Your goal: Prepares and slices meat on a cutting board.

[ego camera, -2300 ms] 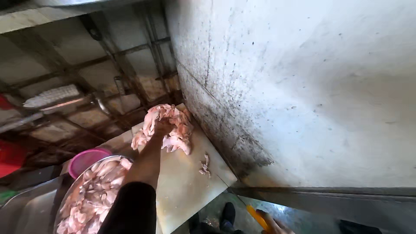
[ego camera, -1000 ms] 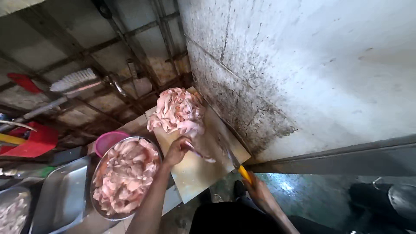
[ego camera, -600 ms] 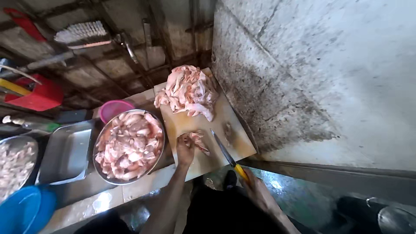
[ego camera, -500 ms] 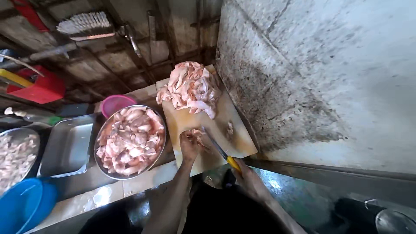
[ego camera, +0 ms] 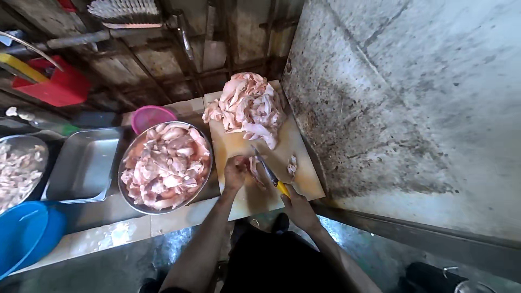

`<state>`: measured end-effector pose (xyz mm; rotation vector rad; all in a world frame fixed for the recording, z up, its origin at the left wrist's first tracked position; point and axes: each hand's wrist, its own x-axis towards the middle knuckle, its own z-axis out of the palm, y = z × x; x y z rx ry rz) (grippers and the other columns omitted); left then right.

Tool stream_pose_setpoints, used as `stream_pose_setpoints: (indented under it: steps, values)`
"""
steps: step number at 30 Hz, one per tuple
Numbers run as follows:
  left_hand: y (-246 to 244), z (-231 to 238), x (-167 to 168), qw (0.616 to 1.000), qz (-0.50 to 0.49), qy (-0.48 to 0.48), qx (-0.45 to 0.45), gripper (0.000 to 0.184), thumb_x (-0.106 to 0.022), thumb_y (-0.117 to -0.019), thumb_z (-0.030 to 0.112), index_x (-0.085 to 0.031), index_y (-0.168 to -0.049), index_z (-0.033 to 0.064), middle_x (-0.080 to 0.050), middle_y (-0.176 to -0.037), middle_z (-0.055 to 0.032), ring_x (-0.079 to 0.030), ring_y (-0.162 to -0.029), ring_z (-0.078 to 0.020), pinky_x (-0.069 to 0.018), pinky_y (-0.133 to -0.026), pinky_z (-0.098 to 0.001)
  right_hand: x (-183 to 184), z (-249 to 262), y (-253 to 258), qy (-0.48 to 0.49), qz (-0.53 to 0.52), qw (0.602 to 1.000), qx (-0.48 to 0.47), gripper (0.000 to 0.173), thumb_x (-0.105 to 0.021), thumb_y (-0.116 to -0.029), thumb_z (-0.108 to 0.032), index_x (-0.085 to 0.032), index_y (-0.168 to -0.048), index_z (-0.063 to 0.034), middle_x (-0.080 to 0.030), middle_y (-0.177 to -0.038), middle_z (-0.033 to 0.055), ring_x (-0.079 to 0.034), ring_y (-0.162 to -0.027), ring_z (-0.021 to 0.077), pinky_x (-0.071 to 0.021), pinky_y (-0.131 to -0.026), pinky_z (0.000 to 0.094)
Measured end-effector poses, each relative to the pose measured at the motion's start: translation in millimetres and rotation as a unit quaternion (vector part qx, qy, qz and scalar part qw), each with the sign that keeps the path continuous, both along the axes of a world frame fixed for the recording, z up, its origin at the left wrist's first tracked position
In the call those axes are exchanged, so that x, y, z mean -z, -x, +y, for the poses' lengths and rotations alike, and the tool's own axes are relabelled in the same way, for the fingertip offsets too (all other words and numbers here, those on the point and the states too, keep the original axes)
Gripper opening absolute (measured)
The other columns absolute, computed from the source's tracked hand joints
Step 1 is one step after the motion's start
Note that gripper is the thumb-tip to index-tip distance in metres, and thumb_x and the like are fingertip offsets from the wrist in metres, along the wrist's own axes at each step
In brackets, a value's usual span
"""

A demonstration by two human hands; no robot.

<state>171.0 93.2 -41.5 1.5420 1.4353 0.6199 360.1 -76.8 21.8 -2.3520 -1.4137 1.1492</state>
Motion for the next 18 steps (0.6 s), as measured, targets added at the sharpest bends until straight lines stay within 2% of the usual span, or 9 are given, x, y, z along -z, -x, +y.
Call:
stream_pose_setpoints:
  steps: [2, 3, 5, 7, 10, 12, 15, 17, 18]
  values:
    - [3, 11, 2, 0.998, 0.038, -0.006, 0.042, 0.051, -0.073, -0.0937, 0.014, -0.058, -0.142, 0.0084, -0.057, -0.142, -0.0168, -0.067, -0.116, -0.0263, -0.0577, -0.099, -0.0451, 4, -10, -2, -0.045, 0.031, 0.998, 0.023, 0.045, -0.048, -0.1074, -0.034, -0.050, -0.149, -0.0171, -0.072, -0.098, 0.0124, -0.071, -0.084, 0.0266, -0.0593, -0.080, 0.0474]
    - [2, 16, 1, 0.995, 0.058, -0.002, 0.083, 0.051, -0.075, -0.0939, 0.020, -0.059, -0.142, 0.0098, -0.056, -0.144, -0.0159, -0.063, -0.123, -0.0268, -0.0543, -0.104, -0.0467, 7, -17, -3, -0.065, 0.043, 0.996, 0.035, 0.044, -0.049, -0.1069, -0.033, -0.051, -0.148, -0.0170, -0.072, -0.095, 0.0109, -0.071, -0.080, 0.0242, -0.0598, -0.077, 0.0459]
    - [-6, 26, -4, 0.980, 0.118, 0.020, 0.162, 0.048, -0.078, -0.0902, 0.029, -0.066, -0.133, 0.0113, -0.061, -0.135, -0.0150, -0.062, -0.121, -0.0284, -0.0533, -0.104, -0.0503, 10, -30, -7, -0.093, 0.059, 0.992, 0.054, 0.045, -0.051, -0.1062, -0.034, -0.052, -0.148, -0.0178, -0.071, -0.091, 0.0084, -0.070, -0.075, 0.0208, -0.0603, -0.072, 0.0438]
    - [-15, 33, -15, 0.953, 0.190, 0.074, 0.224, 0.054, -0.081, -0.0850, 0.037, -0.066, -0.130, 0.0110, -0.061, -0.130, -0.0166, -0.062, -0.119, -0.0322, -0.0534, -0.100, -0.0553, 13, -43, -10, -0.109, 0.068, 0.989, 0.070, 0.044, -0.052, -0.1051, -0.032, -0.053, -0.147, -0.0176, -0.071, -0.089, 0.0063, -0.069, -0.072, 0.0188, -0.0604, -0.070, 0.0420]
    - [-26, 39, -31, 0.923, 0.231, 0.090, 0.294, 0.052, -0.078, -0.0880, 0.034, -0.067, -0.131, 0.0082, -0.066, -0.129, -0.0197, -0.061, -0.124, -0.0361, -0.0491, -0.105, -0.0586, 16, -60, -14, -0.135, 0.075, 0.983, 0.101, 0.042, -0.053, -0.1040, -0.029, -0.055, -0.144, -0.0165, -0.071, -0.088, 0.0044, -0.068, -0.069, 0.0172, -0.0602, -0.066, 0.0405]
    - [-32, 43, -48, 0.929, 0.213, 0.052, 0.299, 0.043, -0.075, -0.0910, 0.030, -0.069, -0.127, 0.0064, -0.066, -0.125, -0.0195, -0.062, -0.122, -0.0354, -0.0494, -0.104, -0.0564, 13, -69, -16, -0.167, 0.076, 0.975, 0.127, 0.042, -0.055, -0.1031, -0.027, -0.057, -0.143, -0.0140, -0.071, -0.087, 0.0041, -0.067, -0.068, 0.0157, -0.0601, -0.065, 0.0391]
    - [-42, 38, -94, 0.942, 0.189, -0.070, 0.269, 0.031, -0.077, -0.0877, 0.019, -0.074, -0.116, 0.0070, -0.066, -0.114, -0.0169, -0.067, -0.104, -0.0317, -0.0573, -0.092, -0.0517, 8, -81, -19, -0.202, 0.075, 0.965, 0.152, 0.042, -0.056, -0.1031, -0.028, -0.057, -0.141, -0.0109, -0.070, -0.085, 0.0030, -0.066, -0.064, 0.0138, -0.0597, -0.060, 0.0362]
    - [-44, 26, -111, 0.928, 0.199, -0.169, 0.265, 0.027, -0.075, -0.0876, 0.014, -0.075, -0.114, 0.0096, -0.065, -0.113, -0.0137, -0.069, -0.094, -0.0269, -0.0611, -0.084, -0.0462, 7, -87, -20, -0.213, 0.075, 0.960, 0.166, 0.043, -0.056, -0.1029, -0.028, -0.057, -0.142, -0.0105, -0.069, -0.084, 0.0022, -0.065, -0.063, 0.0132, -0.0596, -0.059, 0.0355]
    - [-44, 18, -110, 0.919, 0.205, -0.206, 0.268, 0.024, -0.073, -0.0895, 0.014, -0.076, -0.113, 0.0107, -0.065, -0.114, -0.0127, -0.069, -0.095, -0.0259, -0.0617, -0.082, -0.0449, 7, -88, -20, -0.215, 0.077, 0.958, 0.172, 0.043, -0.056, -0.1029, -0.028, -0.056, -0.142, -0.0103, -0.069, -0.084, 0.0019, -0.065, -0.063, 0.0134, -0.0595, -0.059, 0.0356]
